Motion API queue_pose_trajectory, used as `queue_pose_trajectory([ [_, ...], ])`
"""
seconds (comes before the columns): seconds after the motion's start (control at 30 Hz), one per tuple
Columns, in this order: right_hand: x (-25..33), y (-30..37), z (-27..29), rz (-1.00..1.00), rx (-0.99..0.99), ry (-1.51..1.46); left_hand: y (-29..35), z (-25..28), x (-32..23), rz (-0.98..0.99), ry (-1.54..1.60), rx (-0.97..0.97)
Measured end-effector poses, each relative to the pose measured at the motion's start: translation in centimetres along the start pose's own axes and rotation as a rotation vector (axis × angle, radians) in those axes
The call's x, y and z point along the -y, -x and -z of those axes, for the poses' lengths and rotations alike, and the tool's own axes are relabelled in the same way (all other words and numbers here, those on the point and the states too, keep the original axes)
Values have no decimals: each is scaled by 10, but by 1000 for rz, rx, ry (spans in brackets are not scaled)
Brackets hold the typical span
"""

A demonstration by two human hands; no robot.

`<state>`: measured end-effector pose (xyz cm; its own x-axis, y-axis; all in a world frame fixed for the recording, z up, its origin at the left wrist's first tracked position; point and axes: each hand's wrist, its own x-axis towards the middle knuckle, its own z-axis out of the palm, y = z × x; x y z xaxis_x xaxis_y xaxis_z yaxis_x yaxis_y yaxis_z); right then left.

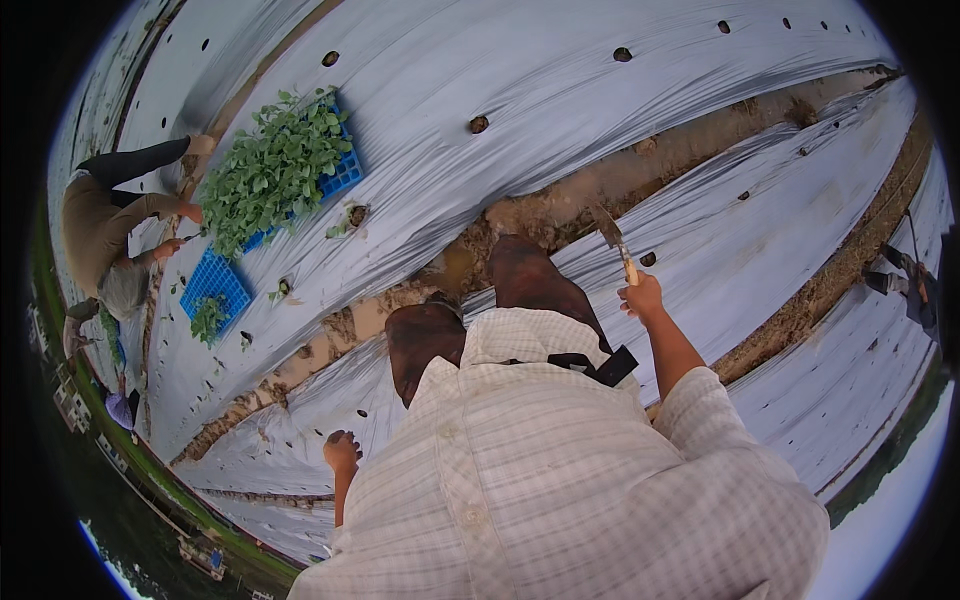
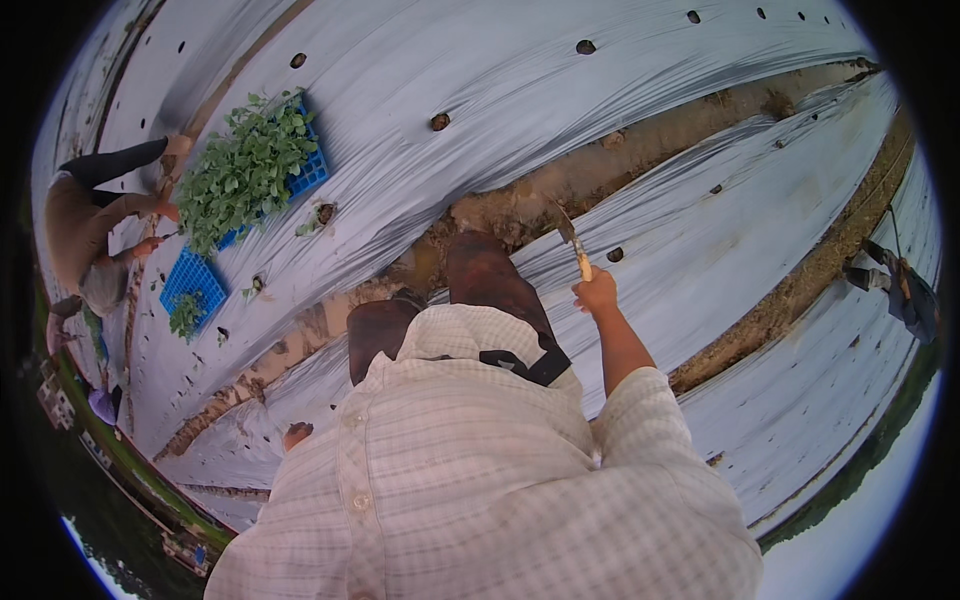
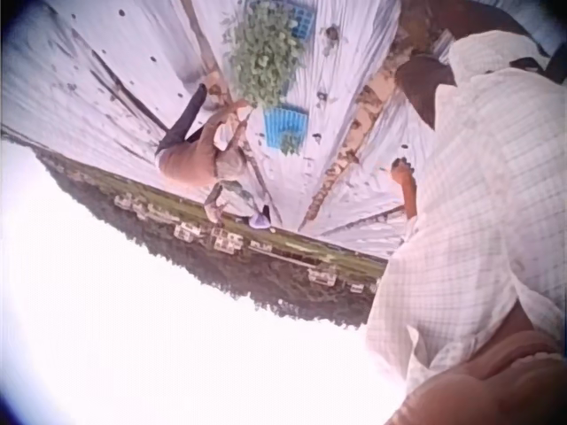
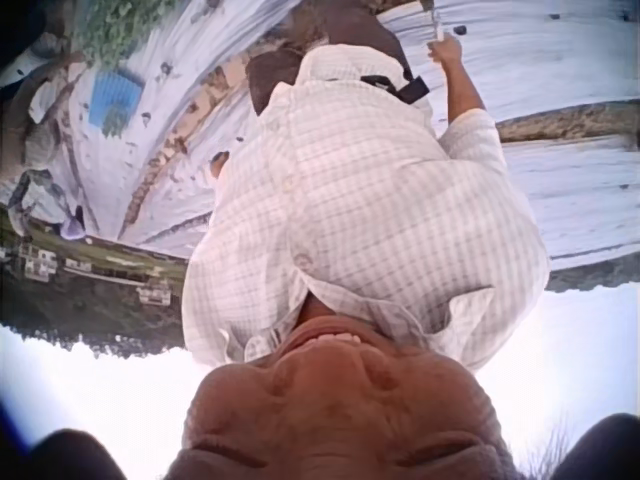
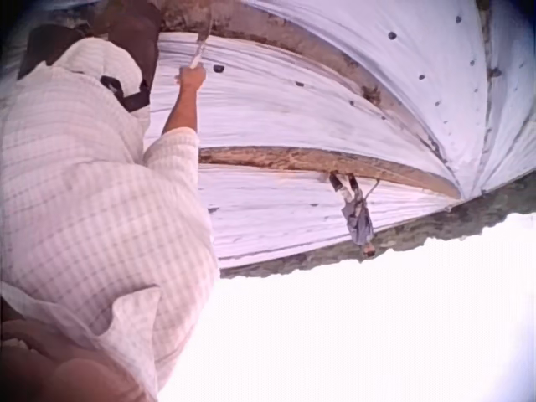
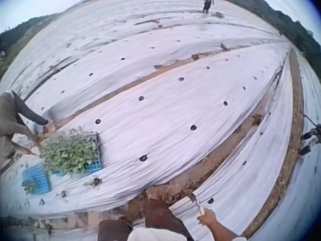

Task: The person plants seedlings into pre-cut holes in a white plastic mulch sheet. They use a small hand trowel to loosen soil, place seedlings from a blue tray into the holes, and firm the soil around each plant. The process is repeated along the row.

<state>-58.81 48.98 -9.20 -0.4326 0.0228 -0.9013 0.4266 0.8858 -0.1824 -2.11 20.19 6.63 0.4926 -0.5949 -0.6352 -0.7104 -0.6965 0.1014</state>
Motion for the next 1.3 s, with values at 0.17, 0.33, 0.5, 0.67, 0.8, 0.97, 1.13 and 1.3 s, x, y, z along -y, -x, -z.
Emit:
queue_pose_trajectory([
  [0.17, 20, -8, 13, 33, -12, -100, -23, 54, 93, -12, -229, -133],
  [0.33, 15, -12, 6, 48, -14, -204, -8, 72, 57, -122, -595, -182],
  [0.5, -6, -5, -5, 9, 11, -202, -7, 60, -16, 26, -91, -117],
  [0.67, -21, 10, -7, -25, -29, -256, -28, 55, -60, -67, -116, -75],
  [0.8, -27, 17, -8, -52, -53, -323, -81, 66, -60, -185, -124, -4],
  [0.97, -40, 17, -10, -103, -67, -375, -80, 43, -97, -293, -162, 59],
  [1.13, -24, 29, -19, -62, -20, -330, -21, 20, -139, -304, -318, -44],
  [1.3, -11, 38, -21, -37, -6, -268, -45, 4, -116, -269, -205, 35],
])
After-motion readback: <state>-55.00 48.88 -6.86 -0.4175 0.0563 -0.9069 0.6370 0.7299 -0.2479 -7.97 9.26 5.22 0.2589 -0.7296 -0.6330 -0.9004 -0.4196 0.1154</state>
